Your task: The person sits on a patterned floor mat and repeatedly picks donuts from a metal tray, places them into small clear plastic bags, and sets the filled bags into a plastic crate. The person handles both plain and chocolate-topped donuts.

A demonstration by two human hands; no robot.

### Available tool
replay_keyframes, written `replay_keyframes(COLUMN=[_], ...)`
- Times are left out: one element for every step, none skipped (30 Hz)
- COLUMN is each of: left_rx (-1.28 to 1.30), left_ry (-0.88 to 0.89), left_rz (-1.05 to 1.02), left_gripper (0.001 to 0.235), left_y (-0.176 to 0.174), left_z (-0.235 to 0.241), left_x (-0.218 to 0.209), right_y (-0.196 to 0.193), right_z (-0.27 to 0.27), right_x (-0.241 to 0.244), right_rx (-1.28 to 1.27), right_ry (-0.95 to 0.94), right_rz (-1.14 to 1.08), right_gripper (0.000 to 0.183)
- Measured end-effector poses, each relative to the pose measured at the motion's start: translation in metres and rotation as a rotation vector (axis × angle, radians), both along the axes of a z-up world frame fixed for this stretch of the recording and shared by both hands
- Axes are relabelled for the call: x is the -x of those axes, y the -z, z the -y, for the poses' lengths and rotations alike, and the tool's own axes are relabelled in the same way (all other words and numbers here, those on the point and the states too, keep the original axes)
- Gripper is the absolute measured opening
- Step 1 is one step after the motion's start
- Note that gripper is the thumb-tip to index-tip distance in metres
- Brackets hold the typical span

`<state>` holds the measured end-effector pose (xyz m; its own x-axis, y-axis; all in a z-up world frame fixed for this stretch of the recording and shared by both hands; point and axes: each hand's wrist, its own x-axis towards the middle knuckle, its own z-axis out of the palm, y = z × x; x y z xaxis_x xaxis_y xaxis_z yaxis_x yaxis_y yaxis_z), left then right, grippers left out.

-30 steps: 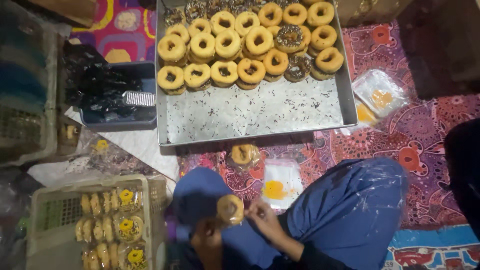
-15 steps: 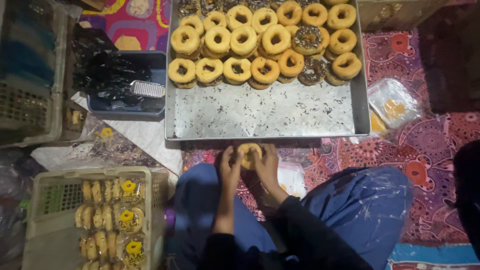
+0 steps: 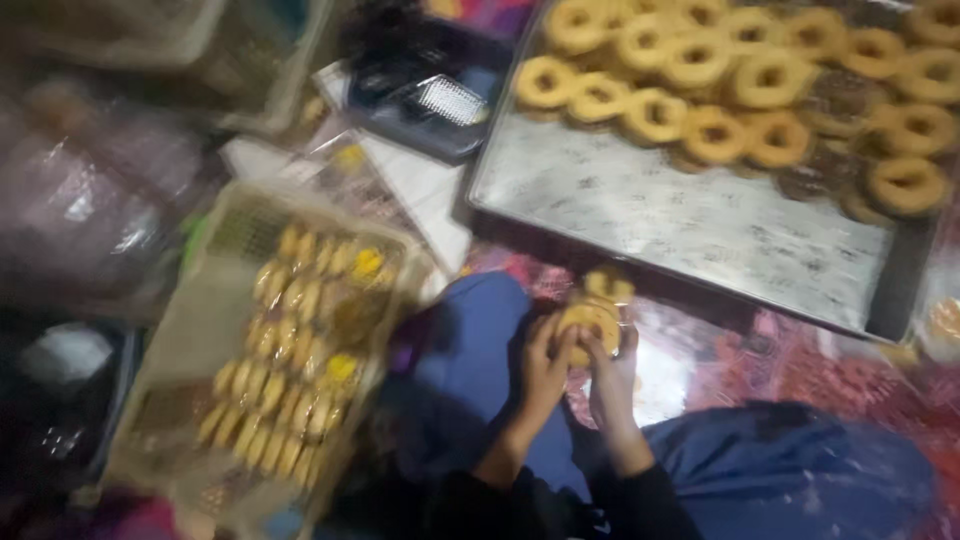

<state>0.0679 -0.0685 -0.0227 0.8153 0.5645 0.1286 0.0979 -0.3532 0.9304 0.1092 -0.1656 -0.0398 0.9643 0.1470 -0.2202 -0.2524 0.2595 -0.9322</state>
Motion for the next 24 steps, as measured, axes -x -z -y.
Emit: replay_keyframes(left_rx=[-0.028,-0.084,-0.141,-0.194,-0.019,0.156,0.332,0.653,0.974,1.299,1.230,1.159,1.086,0.942,0.788,0.611,0.388,0.195,0.050,-0.013,-0.084,-0.125,-0.159,-0.191], left_ry=[-0.015,-0.075,-0.134,-0.186,-0.178,-0.167,-0.155,-0.219,-0.277,-0.319,-0.385,-0.447,-0.507,-0.733,-0.951,-1.050,-1.053,-1.043,-0.995,-0.913,-0.823,-0.736,-0.671,-0.620], left_rz=[-0.008,0.022,0.050,0.074,0.044,0.028,0.018,0.030,0.054,0.085,0.175,0.256,0.335,0.268,0.199,0.112,0.011,-0.101,-0.224,-0.354,-0.483,-0.593,-0.677,-0.768], left_gripper=[0.034,0.035,0.035,0.037,0.042,0.048,0.054,0.052,0.052,0.056,0.050,0.043,0.037,0.038,0.040,0.041,0.041,0.041,0.042,0.042,0.043,0.043,0.044,0.045], left_y=[-0.002,-0.004,-0.005,-0.007,-0.007,-0.007,-0.008,-0.009,-0.010,-0.011,-0.011,-0.010,-0.010,-0.012,-0.014,-0.015,-0.016,-0.016,-0.012,-0.006,0.003,0.014,0.026,0.034], left_z=[-0.005,-0.012,-0.019,-0.027,-0.044,-0.066,-0.080,-0.090,-0.098,-0.107,-0.116,-0.123,-0.130,-0.143,-0.158,-0.171,-0.185,-0.198,-0.211,-0.221,-0.230,-0.235,-0.237,-0.234], left_x=[0.016,0.031,0.050,0.069,0.087,0.106,0.130,0.154,0.182,0.207,0.226,0.243,0.259,0.272,0.284,0.292,0.301,0.308,0.311,0.310,0.306,0.301,0.296,0.302], right_y=[-0.010,-0.019,-0.027,-0.035,-0.044,-0.054,-0.064,-0.074,-0.084,-0.093,-0.102,-0.109,-0.115,-0.117,-0.118,-0.115,-0.109,-0.102,-0.093,-0.082,-0.072,-0.062,-0.054,-0.042], right_z=[-0.004,-0.008,-0.013,-0.021,-0.028,-0.037,-0.047,-0.057,-0.068,-0.077,-0.083,-0.088,-0.089,-0.088,-0.083,-0.074,-0.063,-0.049,-0.036,-0.021,-0.005,0.012,0.029,0.036], right_x=[0.012,0.024,0.033,0.042,0.049,0.058,0.066,0.074,0.084,0.092,0.103,0.114,0.120,0.124,0.123,0.117,0.108,0.096,0.082,0.069,0.057,0.047,0.038,0.030], right_rx=[-0.132,-0.043,0.044,0.133,0.272,0.393,0.500,0.412,0.319,0.229,0.284,0.342,0.400,0.385,0.369,0.359,0.404,0.448,0.526,0.611,0.679,0.738,0.796,0.827], right_ry=[-0.089,-0.109,-0.129,-0.142,-0.208,-0.263,-0.308,-0.526,-0.744,-0.954,-0.979,-0.992,-0.998,-1.022,-1.046,-1.068,-1.071,-1.068,-1.028,-0.983,-0.939,-0.910,-0.876,-0.866], right_rz=[-0.047,0.000,0.051,0.106,0.418,0.742,1.074,1.118,1.156,1.188,1.354,1.518,1.682,1.596,1.510,1.423,1.292,1.156,1.109,1.056,1.015,0.972,0.931,0.903], right_gripper=[0.056,0.061,0.066,0.072,0.069,0.067,0.065,0.065,0.065,0.066,0.066,0.067,0.068,0.066,0.065,0.063,0.063,0.063,0.054,0.045,0.047,0.049,0.051,0.053])
